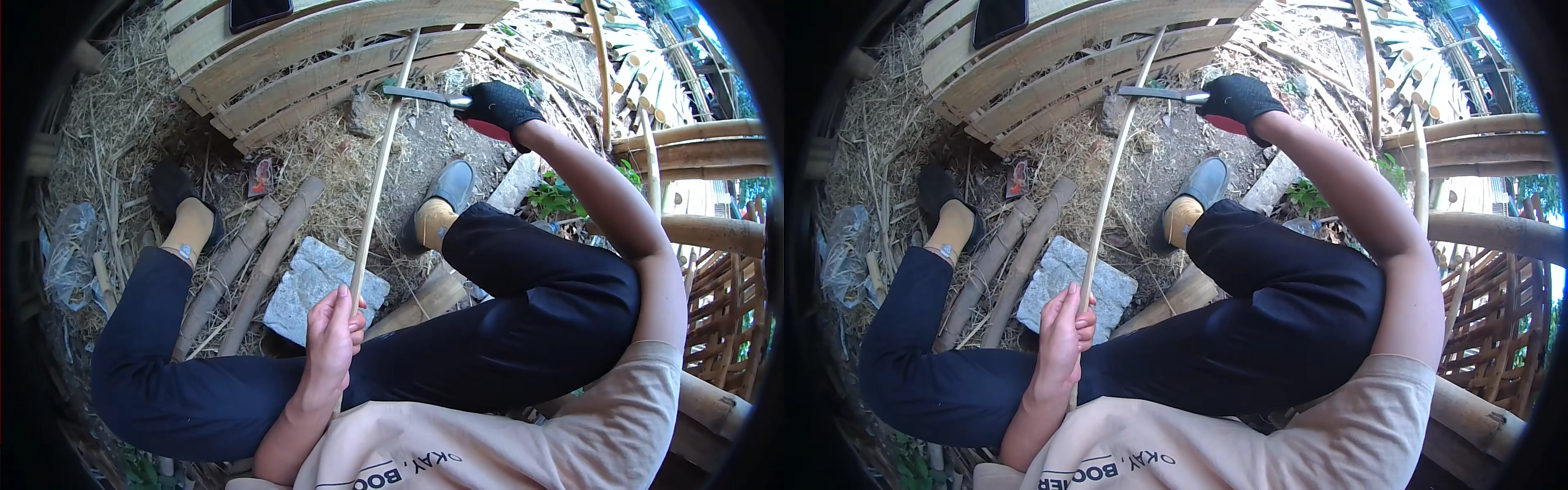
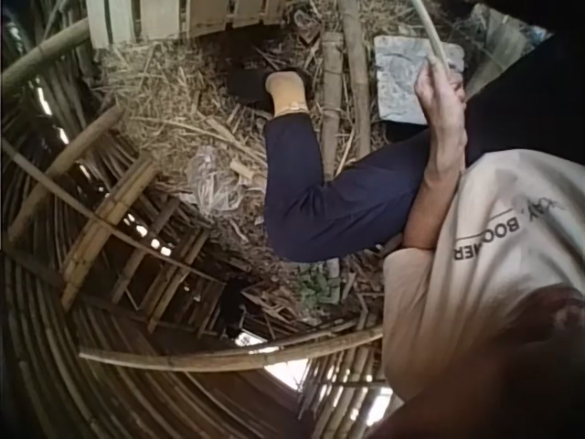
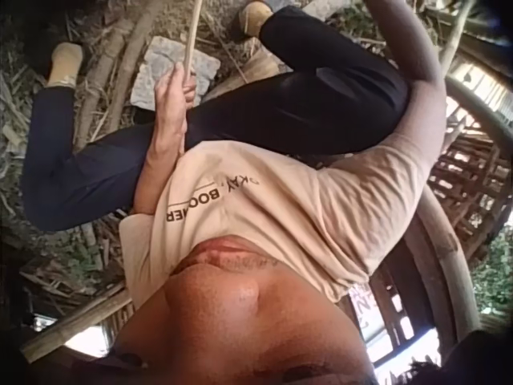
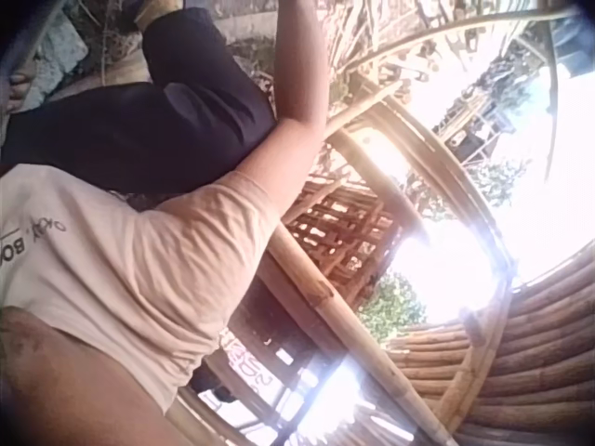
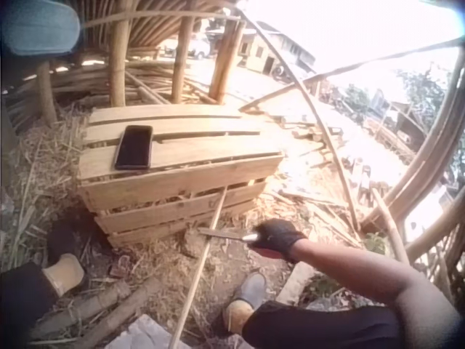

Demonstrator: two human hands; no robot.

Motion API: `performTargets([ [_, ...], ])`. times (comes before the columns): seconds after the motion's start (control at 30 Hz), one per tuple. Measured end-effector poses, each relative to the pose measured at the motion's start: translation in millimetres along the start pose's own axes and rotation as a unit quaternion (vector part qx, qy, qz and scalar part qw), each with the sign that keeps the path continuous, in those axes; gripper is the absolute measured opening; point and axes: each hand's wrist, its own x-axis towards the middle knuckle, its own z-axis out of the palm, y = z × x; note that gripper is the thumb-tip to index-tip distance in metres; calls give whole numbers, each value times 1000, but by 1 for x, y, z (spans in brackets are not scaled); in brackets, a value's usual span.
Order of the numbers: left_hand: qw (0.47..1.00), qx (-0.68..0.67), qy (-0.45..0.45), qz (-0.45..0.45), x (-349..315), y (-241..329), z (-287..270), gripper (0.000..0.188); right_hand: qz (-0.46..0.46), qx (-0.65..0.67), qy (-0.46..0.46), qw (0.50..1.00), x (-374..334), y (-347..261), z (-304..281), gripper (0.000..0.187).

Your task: The person is using a metal scraper to shave the surface of a long wooden stick while sitting on the ground. They hold the stick with one hand and repeatedly scrape along its length with the tool held in the other hand.

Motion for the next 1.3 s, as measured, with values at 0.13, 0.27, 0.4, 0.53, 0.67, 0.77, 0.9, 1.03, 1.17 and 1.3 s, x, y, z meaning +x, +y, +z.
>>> performTargets([
  [0.13, 1000, 3, -6, 0, 4, 0, -1, 33, -39, 61, -60, 996, -24, -31, 14, 37],
  [0.27, 1000, 1, -5, 4, 2, 1, -3, 34, -119, 117, -147, 975, -54, -73, 6, 38],
  [0.4, 1000, 13, -3, 12, 4, -1, 0, 34, -198, 92, -186, 958, -65, -86, 9, 35],
  [0.53, 999, 36, -11, 25, 4, -5, 3, 33, -212, 54, -177, 960, -66, -85, 9, 31],
  [0.67, 999, 25, -10, 47, 2, -12, -1, 34, -240, 41, -138, 960, -58, -81, 20, 28],
  [0.77, 995, 64, 4, 72, 2, -16, -3, 34, -188, 34, -116, 975, -44, -63, 22, 27],
  [0.9, 986, 116, 16, 122, 6, -25, -3, 30, -104, 17, -73, 992, -27, -42, 23, 29],
  [1.03, 987, 98, 1, 126, 2, -22, -6, 31, -36, 29, -5, 999, -6, 6, 12, 39],
  [1.17, 996, 43, -26, 74, 5, -11, -5, 31, 25, 26, -19, 999, -12, -11, -10, 44],
  [1.3, 998, 26, -51, 27, 4, -1, -8, 30, -1, 109, -57, 992, -36, -55, -12, 40],
])
